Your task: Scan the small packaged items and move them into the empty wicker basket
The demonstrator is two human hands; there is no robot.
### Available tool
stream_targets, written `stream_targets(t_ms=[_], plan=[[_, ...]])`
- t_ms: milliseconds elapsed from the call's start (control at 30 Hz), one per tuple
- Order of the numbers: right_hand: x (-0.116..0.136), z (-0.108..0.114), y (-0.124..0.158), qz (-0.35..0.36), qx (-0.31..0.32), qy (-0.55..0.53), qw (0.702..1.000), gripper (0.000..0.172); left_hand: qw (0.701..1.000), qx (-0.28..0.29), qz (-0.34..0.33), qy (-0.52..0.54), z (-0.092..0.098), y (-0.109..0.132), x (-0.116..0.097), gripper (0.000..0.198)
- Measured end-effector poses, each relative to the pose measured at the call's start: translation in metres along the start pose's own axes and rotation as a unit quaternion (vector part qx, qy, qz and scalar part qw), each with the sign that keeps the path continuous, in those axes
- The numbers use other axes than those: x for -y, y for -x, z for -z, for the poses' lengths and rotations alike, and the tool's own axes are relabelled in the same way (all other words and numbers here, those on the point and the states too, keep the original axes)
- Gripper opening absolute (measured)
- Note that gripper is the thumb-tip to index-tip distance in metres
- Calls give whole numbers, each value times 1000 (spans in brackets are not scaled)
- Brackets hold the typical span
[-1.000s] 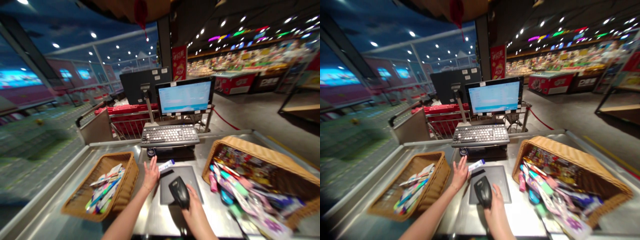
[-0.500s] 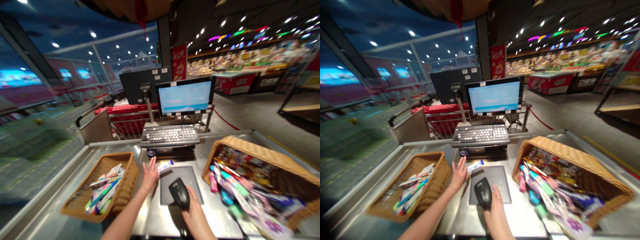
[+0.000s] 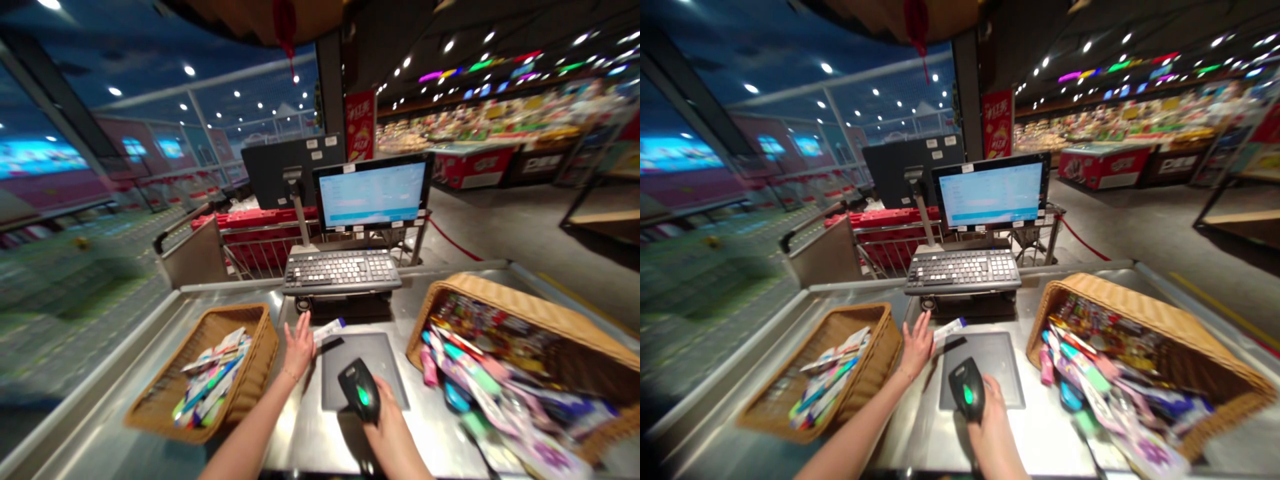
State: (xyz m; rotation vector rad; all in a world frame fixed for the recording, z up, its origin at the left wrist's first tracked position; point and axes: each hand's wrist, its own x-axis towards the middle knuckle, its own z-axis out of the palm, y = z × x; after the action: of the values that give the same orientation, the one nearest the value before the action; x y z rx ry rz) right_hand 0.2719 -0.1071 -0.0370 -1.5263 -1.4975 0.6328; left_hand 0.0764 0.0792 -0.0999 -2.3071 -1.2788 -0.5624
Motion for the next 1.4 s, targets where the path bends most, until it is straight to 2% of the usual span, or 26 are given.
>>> stream_targets(t_ms=[367,567,867,1400], plan=[[-2,-5,1,-5,-9,-10,1000,57,1000,6,-1,-5,6,0,2,15],[-5,-12,2,-23,6,-15,1000,57,1000,9,4,0,11,1,6,16],[9,-22,3,-31,-40,-32,998,51,1000,9,7,-10,14,2,14,16],[1,-35,0,-4,-20,-36,999,51,1000,6,21,-19,25,0,22,16]])
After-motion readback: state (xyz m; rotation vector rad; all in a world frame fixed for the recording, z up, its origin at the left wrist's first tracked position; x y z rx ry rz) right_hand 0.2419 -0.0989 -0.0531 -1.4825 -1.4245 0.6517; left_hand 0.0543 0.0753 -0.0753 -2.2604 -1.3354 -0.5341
